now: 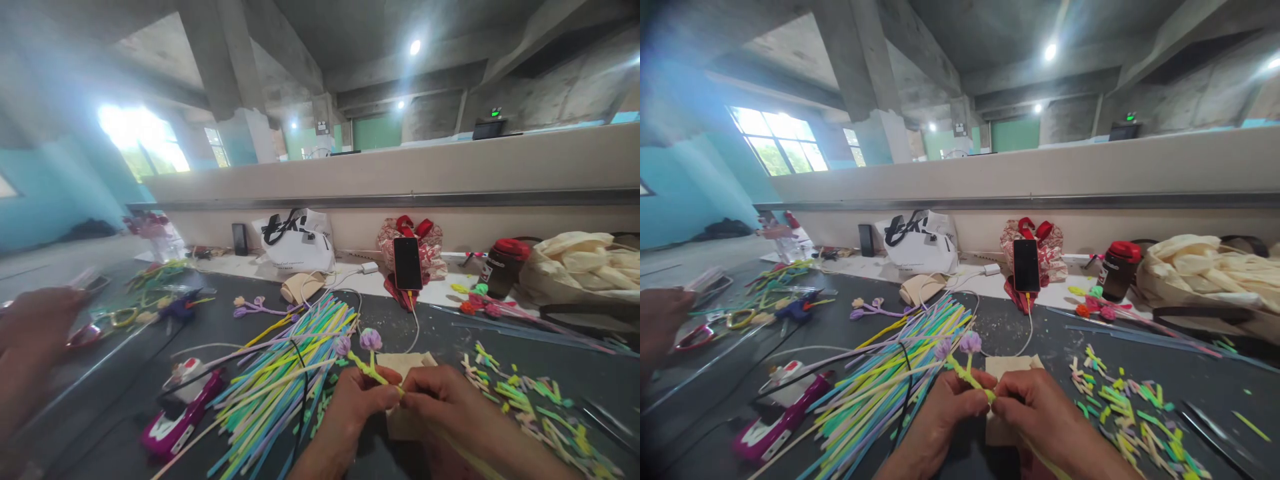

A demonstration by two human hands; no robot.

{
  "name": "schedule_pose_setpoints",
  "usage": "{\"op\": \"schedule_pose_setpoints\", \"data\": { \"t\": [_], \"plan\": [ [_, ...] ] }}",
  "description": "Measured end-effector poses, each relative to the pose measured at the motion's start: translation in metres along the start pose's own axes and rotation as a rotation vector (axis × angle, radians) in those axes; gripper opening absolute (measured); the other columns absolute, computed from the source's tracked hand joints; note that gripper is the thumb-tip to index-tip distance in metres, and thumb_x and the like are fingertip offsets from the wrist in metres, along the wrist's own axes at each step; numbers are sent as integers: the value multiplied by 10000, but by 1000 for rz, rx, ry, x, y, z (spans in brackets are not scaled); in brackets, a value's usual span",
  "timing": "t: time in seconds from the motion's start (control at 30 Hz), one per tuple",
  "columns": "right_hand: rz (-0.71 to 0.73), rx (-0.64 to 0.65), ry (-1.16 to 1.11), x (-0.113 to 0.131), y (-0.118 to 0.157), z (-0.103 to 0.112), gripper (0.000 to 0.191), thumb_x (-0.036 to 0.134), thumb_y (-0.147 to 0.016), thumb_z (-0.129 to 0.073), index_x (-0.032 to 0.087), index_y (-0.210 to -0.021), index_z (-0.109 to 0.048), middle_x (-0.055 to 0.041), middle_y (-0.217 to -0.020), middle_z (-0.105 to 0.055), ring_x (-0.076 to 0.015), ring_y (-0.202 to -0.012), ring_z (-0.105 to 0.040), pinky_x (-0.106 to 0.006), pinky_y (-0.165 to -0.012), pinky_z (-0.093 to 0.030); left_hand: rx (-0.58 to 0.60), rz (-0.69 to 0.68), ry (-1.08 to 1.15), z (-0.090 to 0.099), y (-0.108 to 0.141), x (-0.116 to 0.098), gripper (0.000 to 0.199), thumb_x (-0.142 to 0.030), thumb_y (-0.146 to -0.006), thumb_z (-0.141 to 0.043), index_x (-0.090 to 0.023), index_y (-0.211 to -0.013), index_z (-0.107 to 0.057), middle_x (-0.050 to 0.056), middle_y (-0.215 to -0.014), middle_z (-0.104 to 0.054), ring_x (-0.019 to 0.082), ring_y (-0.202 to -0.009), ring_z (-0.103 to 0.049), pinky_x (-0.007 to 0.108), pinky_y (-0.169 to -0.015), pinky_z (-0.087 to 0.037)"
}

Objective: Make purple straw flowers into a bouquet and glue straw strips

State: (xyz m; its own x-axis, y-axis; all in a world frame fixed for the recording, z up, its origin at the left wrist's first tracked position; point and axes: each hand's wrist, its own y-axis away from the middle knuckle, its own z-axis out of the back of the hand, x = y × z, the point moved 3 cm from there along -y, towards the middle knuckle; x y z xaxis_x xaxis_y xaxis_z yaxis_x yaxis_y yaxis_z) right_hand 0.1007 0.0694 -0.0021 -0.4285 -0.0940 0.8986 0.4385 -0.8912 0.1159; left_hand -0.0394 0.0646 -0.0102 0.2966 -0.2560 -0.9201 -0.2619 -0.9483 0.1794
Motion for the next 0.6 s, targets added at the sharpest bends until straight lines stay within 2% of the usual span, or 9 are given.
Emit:
{"op": "schedule_pose_setpoints", "data": {
  "t": [0.13, 0.27, 0.47, 0.6],
  "plan": [
    [2, 9, 95, 4, 2, 0, 204, 212, -716, -453, 127, -572, -570, 56, -484, -388, -72, -472, -358, -166, -424, -238, 21, 1, -149, 0, 0, -3, 122, -210, -535, -682, -105, -597, -674, 7, -558, -586, 109, -554, -470, 223, -574, -328],
    [-29, 45, 72, 9, 3, 2, 198, 198, -691, -438, 125, -594, -595, 45, -501, -429, -82, -484, -390, -170, -431, -259, 49, 8, -240, -1, 0, -7, 109, -222, -564, -659, -115, -577, -669, -15, -517, -552, 91, -506, -434, 216, -536, -305],
    [-72, 98, -65, 8, 3, 5, 189, 236, -704, -475, 133, -584, -579, 46, -481, -452, -77, -461, -395, -171, -433, -270, 63, -2, -176, -1, 3, -7, 198, -301, -541, -692, -112, -535, -632, -27, -470, -510, 68, -449, -371, 209, -496, -273],
    [-81, 112, -146, 5, 2, 7, 171, 281, -702, -540, 128, -644, -589, 41, -526, -482, -81, -490, -411, -172, -459, -313, 19, 2, 30, 2, -1, 7, 228, -325, -562, -687, -110, -572, -613, -9, -494, -528, 74, -464, -390, 207, -492, -266]
  ]
}}
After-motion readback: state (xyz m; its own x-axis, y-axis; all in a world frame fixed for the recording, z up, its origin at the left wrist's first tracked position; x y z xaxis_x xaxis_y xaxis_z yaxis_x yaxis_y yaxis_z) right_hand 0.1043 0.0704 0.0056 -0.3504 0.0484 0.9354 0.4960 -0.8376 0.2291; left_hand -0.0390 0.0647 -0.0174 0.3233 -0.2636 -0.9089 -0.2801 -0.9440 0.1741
